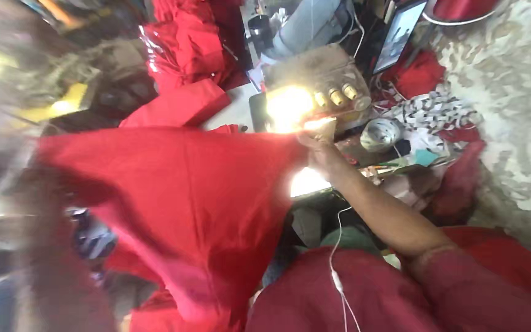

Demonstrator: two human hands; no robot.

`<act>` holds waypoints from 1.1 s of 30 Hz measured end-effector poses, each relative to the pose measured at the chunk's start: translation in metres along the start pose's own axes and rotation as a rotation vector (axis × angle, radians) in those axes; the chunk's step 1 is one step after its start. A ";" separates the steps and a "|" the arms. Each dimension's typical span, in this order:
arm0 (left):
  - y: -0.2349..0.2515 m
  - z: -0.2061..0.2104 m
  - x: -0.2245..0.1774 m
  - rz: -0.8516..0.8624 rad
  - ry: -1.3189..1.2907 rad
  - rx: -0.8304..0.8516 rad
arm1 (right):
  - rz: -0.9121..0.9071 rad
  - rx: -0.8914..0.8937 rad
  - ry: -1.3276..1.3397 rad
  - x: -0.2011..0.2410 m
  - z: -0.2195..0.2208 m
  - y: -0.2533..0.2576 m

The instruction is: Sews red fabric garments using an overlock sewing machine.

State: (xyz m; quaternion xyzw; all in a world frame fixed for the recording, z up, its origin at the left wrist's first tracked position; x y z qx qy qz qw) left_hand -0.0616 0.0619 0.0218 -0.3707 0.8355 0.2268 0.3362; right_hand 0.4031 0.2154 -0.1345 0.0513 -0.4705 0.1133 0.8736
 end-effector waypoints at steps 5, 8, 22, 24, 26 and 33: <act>-0.068 0.172 -0.086 0.265 0.186 0.447 | -0.174 0.040 -0.274 -0.021 0.007 0.015; -0.140 0.258 -0.143 0.576 0.163 0.797 | -0.205 0.085 -0.366 -0.015 0.015 0.007; -0.184 0.308 -0.171 0.973 0.060 0.734 | -0.096 0.074 -0.286 -0.018 -0.005 0.000; -0.181 0.312 -0.168 0.970 0.056 0.764 | -0.064 0.070 -0.299 -0.016 -0.006 -0.005; -0.180 0.313 -0.170 0.976 0.056 0.784 | -0.043 0.052 -0.254 -0.015 -0.008 -0.008; -0.183 0.314 -0.177 0.977 0.045 0.765 | 0.108 -0.064 -0.072 -0.016 -0.010 -0.015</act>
Point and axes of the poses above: each hand's wrist, its own y-axis towards the middle knuckle, its own z-axis out of the palm, x = y × z, the point moved 9 cm from there along y, towards the middle knuckle, and after that the axes turned 9 degrees about -z, right-handed, at the moved point
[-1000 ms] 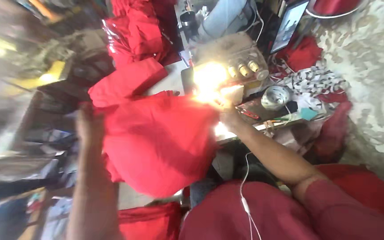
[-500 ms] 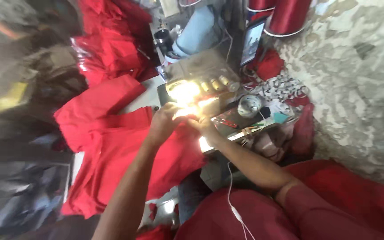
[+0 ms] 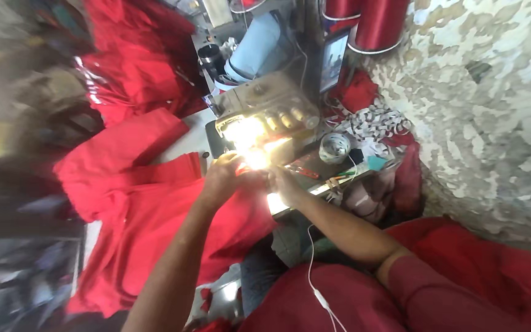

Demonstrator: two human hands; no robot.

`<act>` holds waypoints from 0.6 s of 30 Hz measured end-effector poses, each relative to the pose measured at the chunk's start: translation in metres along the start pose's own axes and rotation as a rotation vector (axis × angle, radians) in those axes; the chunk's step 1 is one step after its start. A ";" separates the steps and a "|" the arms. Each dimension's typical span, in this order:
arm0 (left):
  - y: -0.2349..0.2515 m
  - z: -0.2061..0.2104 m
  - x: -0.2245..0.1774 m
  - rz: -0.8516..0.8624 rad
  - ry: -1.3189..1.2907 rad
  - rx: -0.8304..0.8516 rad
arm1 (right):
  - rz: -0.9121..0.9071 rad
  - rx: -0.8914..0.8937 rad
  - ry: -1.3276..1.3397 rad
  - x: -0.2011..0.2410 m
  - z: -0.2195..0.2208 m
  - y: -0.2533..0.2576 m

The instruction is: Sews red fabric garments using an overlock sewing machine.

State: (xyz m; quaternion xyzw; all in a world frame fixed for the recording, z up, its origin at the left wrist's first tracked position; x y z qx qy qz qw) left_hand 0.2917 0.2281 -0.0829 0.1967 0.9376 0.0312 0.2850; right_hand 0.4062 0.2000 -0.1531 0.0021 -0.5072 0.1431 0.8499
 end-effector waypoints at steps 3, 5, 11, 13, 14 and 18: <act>0.002 0.007 0.007 -0.049 -0.010 0.072 | -0.022 -0.008 -0.028 0.001 -0.001 -0.002; 0.003 0.010 0.010 -0.034 -0.005 0.090 | -0.028 -0.022 -0.055 0.003 -0.001 -0.006; 0.004 0.008 0.001 0.034 0.019 0.071 | -0.013 -0.007 -0.071 0.001 -0.002 -0.004; 0.000 0.009 -0.003 0.071 0.066 0.022 | 0.046 -0.040 -0.052 -0.002 -0.004 -0.001; -0.002 0.010 -0.006 0.083 0.104 -0.002 | 0.074 -0.045 -0.047 -0.003 -0.004 0.001; -0.012 0.010 -0.010 0.129 0.204 -0.134 | 0.163 0.014 -0.021 -0.007 -0.002 0.011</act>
Point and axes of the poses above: each hand's wrist, its own y-axis towards the middle knuckle, its own z-axis out of the palm, x = y × z, the point moved 9 cm from there along y, towards the middle knuckle, and after that the axes turned 9 degrees about -z, right-handed, at the moved point
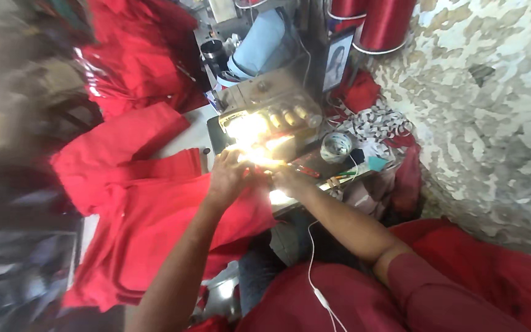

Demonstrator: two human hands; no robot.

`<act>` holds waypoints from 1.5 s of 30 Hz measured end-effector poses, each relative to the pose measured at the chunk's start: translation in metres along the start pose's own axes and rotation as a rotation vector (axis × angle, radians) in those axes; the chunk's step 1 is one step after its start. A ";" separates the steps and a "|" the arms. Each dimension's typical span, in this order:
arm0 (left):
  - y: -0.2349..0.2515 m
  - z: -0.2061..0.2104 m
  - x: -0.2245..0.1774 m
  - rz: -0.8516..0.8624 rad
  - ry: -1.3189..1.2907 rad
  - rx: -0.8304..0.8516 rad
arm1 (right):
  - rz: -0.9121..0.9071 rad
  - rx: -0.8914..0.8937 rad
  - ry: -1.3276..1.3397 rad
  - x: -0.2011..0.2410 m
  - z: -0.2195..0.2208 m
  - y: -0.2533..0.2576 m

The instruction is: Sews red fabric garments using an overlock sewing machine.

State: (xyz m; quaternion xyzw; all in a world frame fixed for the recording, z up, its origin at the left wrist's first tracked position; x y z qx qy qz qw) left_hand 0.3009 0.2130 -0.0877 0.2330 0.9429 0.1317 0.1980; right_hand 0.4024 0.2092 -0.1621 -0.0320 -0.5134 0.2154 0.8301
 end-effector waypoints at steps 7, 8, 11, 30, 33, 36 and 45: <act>-0.020 -0.003 -0.016 0.114 0.081 -0.124 | -0.249 0.112 -0.493 0.018 -0.004 0.017; -0.024 -0.002 -0.016 0.110 0.059 -0.119 | -0.296 0.096 -0.548 0.017 -0.009 0.024; -0.033 -0.002 -0.008 -0.003 -0.143 -0.058 | -0.251 0.005 -0.459 0.015 -0.014 0.026; -0.008 -0.064 -0.009 -0.167 -0.335 -0.179 | -0.509 -0.043 -0.103 0.044 0.026 -0.016; -0.008 -0.065 -0.007 -0.172 -0.342 -0.216 | -0.535 -0.029 -0.108 0.046 0.029 -0.021; -0.009 -0.063 -0.004 -0.171 -0.349 -0.232 | -0.525 -0.024 -0.076 0.044 0.029 -0.021; -0.006 -0.057 0.002 -0.257 -0.401 -0.147 | -0.562 0.014 -0.146 0.048 0.028 -0.022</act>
Point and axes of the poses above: each hand's wrist, its own y-axis towards the middle knuckle, its own z-axis out of the palm, x = y × z, the point moved 9 cm from there along y, towards the middle knuckle, and after that the axes turned 9 degrees about -z, right-handed, at the moved point
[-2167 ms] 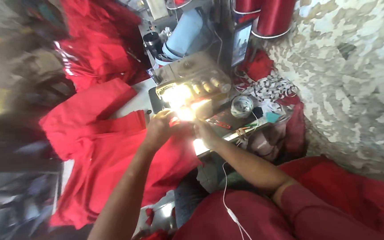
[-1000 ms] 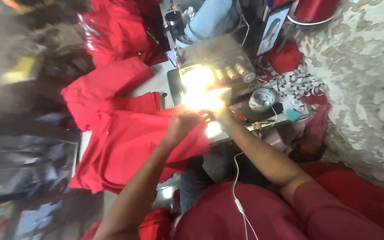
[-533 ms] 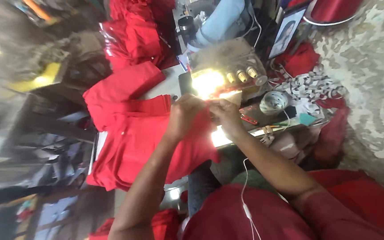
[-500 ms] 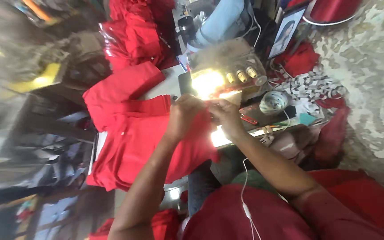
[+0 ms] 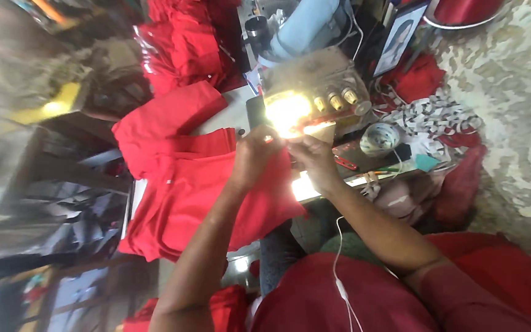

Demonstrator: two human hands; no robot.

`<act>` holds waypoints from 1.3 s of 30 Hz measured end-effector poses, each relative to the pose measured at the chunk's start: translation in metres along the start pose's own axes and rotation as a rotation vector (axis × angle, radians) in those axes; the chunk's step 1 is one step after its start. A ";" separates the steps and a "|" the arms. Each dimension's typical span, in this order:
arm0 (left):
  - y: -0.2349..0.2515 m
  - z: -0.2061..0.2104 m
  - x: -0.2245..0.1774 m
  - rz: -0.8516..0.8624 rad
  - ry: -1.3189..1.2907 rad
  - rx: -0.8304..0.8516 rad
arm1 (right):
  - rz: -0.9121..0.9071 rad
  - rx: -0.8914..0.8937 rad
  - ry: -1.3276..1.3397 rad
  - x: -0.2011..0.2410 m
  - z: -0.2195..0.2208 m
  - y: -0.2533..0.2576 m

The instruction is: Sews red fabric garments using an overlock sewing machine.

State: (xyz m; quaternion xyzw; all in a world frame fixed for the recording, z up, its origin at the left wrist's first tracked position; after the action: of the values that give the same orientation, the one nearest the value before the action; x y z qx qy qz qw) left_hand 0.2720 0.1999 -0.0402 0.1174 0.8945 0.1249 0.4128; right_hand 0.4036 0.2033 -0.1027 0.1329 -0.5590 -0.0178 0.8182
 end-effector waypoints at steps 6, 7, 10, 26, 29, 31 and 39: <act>0.002 0.001 0.003 -0.006 -0.050 0.033 | -0.018 0.032 -0.024 0.002 0.002 0.000; 0.003 0.003 0.006 -0.022 -0.069 0.073 | -0.025 0.039 -0.037 0.002 0.001 0.000; 0.005 0.005 0.008 -0.070 -0.049 0.140 | -0.014 0.033 -0.033 0.001 0.001 0.000; -0.023 -0.032 -0.032 0.188 0.200 -0.039 | 0.051 0.326 0.043 -0.025 0.027 -0.032; -0.019 -0.056 -0.031 0.157 0.240 -0.131 | 0.083 0.399 0.051 -0.054 0.025 -0.053; -0.017 -0.067 -0.030 0.153 0.261 -0.175 | 0.139 0.443 0.071 -0.065 0.025 -0.060; -0.014 -0.076 -0.018 0.135 -0.152 -0.146 | -0.151 0.499 -0.322 -0.042 0.021 -0.058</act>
State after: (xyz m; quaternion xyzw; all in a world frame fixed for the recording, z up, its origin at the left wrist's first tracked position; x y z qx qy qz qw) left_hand 0.2233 0.1713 0.0157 0.1560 0.8393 0.2078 0.4775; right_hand 0.3754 0.1509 -0.1473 0.3664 -0.6571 0.0383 0.6577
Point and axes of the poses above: each hand's wrist, its own y-axis towards the middle knuckle, its own z-axis out of the palm, x = y × z, the point moved 9 cm from there along y, towards the middle knuckle, and after that the axes turned 9 degrees about -z, right-handed, at the moved point
